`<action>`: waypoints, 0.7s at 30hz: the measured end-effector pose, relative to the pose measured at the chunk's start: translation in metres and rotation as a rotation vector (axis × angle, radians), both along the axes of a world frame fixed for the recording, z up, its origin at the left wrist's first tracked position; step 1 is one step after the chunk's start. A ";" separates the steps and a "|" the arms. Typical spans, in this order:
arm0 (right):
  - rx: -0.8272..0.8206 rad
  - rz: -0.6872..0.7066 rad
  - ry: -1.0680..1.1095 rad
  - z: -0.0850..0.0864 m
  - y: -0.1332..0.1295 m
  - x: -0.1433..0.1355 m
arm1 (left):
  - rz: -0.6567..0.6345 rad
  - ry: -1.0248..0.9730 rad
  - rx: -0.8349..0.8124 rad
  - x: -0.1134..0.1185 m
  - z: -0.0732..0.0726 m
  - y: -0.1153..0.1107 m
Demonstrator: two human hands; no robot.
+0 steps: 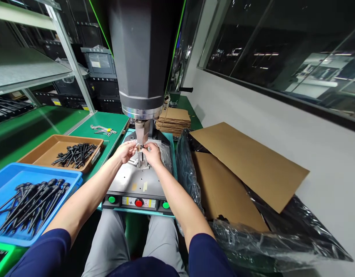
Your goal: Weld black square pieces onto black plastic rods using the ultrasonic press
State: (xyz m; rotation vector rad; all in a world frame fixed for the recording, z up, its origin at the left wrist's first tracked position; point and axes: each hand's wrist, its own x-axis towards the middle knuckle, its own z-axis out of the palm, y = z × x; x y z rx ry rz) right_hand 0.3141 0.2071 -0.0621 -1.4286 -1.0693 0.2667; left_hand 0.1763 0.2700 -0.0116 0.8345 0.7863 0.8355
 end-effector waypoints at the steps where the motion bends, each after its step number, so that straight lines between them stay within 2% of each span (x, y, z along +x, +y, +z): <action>1: -0.006 0.011 0.001 0.000 0.000 0.001 | -0.003 -0.004 0.002 0.000 0.000 0.000; 6: 0.004 0.107 -0.059 0.002 0.005 0.005 | -0.016 -0.013 0.025 0.003 -0.003 0.001; 11: 0.002 0.035 0.049 0.001 0.007 -0.001 | -0.027 -0.004 0.066 0.003 -0.007 -0.002; 13: 0.024 0.064 0.238 -0.001 0.006 -0.003 | -0.028 -0.001 0.083 0.002 -0.009 -0.005; 18: 0.053 0.261 1.011 -0.001 -0.008 0.001 | -0.021 0.054 0.195 -0.005 -0.018 -0.016; 21: 0.067 0.208 1.316 -0.001 -0.022 0.005 | -0.016 0.090 0.278 -0.014 -0.029 -0.026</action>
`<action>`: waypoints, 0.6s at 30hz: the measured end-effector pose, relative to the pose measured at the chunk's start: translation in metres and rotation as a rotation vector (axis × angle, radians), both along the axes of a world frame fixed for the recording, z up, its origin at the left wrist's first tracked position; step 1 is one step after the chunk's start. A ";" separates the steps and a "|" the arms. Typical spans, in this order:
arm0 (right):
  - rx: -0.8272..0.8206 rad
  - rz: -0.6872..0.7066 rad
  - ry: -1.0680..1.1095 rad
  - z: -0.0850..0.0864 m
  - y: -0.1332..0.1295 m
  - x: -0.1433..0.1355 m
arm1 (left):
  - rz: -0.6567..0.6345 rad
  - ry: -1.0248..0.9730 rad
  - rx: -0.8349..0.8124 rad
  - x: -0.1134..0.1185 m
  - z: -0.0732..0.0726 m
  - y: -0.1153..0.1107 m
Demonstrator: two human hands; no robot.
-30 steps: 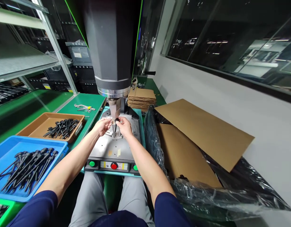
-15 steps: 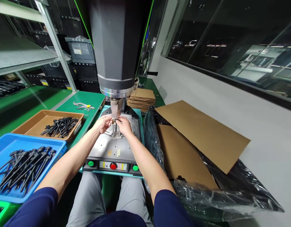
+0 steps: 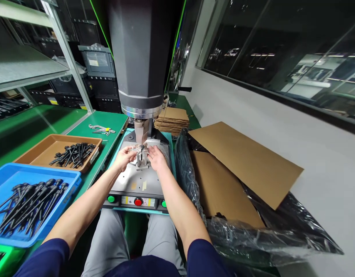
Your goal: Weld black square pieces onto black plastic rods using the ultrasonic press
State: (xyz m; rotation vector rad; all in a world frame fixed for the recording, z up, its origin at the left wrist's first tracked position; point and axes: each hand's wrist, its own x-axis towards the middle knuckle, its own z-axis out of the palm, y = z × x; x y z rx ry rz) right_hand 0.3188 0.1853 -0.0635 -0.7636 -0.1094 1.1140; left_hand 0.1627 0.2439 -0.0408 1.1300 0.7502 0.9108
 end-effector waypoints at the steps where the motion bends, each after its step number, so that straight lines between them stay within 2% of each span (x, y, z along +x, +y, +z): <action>1: -0.032 -0.026 0.056 -0.001 -0.006 0.000 | -0.015 0.007 0.018 -0.003 -0.004 -0.005; 3: -0.067 -0.069 0.108 -0.005 -0.018 -0.004 | -0.056 0.019 0.047 -0.011 -0.013 -0.016; 7: -0.008 -0.133 0.069 -0.019 -0.047 -0.015 | -0.157 0.059 0.085 -0.024 -0.028 -0.040; 11: 0.062 -0.156 -0.078 -0.032 -0.069 -0.018 | -0.228 0.143 0.064 -0.032 -0.032 -0.048; 14: 0.073 -0.137 -0.146 -0.038 -0.075 -0.017 | -0.137 0.176 0.027 -0.032 -0.028 -0.041; 18: 0.051 -0.136 -0.158 -0.041 -0.074 -0.016 | 0.018 0.123 0.005 -0.024 -0.017 -0.024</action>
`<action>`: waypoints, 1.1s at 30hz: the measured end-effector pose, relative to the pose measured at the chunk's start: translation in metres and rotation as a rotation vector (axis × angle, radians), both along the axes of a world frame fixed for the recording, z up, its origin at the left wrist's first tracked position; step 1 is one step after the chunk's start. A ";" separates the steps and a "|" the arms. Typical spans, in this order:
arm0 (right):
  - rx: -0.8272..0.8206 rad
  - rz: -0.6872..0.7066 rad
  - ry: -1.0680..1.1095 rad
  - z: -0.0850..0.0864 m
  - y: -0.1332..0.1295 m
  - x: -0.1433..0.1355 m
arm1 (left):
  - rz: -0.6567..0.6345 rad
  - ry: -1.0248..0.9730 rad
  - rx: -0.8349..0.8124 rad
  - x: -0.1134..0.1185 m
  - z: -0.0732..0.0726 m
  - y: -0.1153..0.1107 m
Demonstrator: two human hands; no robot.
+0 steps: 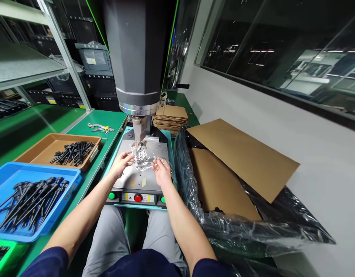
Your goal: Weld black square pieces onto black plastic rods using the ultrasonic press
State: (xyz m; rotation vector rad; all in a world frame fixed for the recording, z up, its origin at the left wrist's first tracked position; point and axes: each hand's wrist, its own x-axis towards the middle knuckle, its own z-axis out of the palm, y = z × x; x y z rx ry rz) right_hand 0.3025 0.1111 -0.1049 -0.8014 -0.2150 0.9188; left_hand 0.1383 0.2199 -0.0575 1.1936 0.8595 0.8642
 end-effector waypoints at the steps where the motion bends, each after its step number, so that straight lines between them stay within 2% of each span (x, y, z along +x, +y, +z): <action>1: -0.005 -0.004 0.003 0.000 0.001 0.000 | 0.026 -0.018 0.002 0.003 0.003 0.004; 8: -0.021 -0.022 0.015 0.005 0.009 0.002 | 0.085 -0.062 0.074 0.023 0.021 0.032; 15: -0.070 -0.036 0.170 0.012 0.028 0.014 | 0.106 0.021 0.123 0.041 0.026 0.055; 25: -0.096 0.064 0.284 0.004 0.028 0.017 | 0.104 0.014 0.136 0.049 0.030 0.056; 33: -0.089 0.203 0.328 -0.004 0.010 -0.001 | 0.117 0.035 0.149 0.048 0.032 0.050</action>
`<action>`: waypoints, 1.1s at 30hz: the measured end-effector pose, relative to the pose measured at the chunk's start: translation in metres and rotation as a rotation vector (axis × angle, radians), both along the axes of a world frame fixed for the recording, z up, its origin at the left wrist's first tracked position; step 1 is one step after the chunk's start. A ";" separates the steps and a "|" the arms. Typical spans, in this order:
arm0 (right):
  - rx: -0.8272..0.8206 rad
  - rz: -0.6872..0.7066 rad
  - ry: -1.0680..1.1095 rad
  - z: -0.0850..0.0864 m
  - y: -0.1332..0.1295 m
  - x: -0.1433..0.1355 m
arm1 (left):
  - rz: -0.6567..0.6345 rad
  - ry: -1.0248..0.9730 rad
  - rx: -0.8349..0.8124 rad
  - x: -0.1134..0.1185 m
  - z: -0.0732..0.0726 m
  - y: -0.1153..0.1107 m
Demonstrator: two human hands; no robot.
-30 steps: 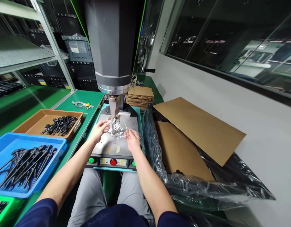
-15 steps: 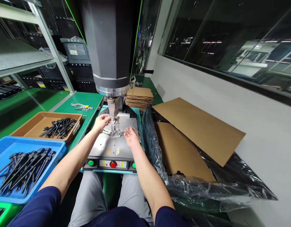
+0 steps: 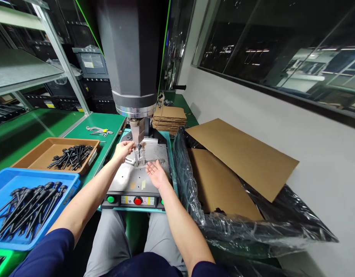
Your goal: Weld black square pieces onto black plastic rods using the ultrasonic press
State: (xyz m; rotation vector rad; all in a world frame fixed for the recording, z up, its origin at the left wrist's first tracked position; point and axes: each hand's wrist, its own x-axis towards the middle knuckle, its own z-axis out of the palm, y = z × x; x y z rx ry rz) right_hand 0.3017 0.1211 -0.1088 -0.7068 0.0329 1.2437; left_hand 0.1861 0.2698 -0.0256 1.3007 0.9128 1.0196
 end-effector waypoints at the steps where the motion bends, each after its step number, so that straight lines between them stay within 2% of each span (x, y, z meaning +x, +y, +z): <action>1: 0.003 0.011 0.007 0.000 -0.002 -0.002 | 0.004 0.006 0.001 0.000 0.000 -0.001; 6: -0.015 0.019 0.037 0.002 -0.007 -0.013 | 0.039 0.027 -0.006 -0.006 0.001 -0.007; 13: -0.047 0.077 0.050 -0.006 -0.016 -0.030 | 0.099 0.047 -0.008 -0.021 -0.012 -0.013; 16: -0.043 0.081 -0.037 -0.013 -0.027 -0.035 | 0.129 0.055 0.001 -0.035 -0.017 -0.020; 18: -0.047 0.070 -0.206 -0.021 -0.044 -0.036 | 0.162 0.080 0.036 -0.054 -0.024 -0.031; 21: -0.145 -0.045 -0.661 -0.043 -0.084 -0.031 | 0.236 0.258 0.221 -0.096 -0.048 -0.057; 24: -0.321 -0.301 -1.159 -0.076 -0.133 -0.021 | 0.384 0.499 0.354 -0.142 -0.091 -0.087; 27: -0.457 -0.439 -1.505 -0.112 -0.166 -0.016 | 0.400 0.697 0.337 -0.175 -0.136 -0.109; 30: -0.522 -0.393 -1.626 -0.139 -0.170 -0.019 | 0.295 0.798 0.304 -0.187 -0.165 -0.116; 33: -0.555 -0.340 -1.658 -0.151 -0.159 -0.021 | 0.283 0.817 0.329 -0.189 -0.175 -0.114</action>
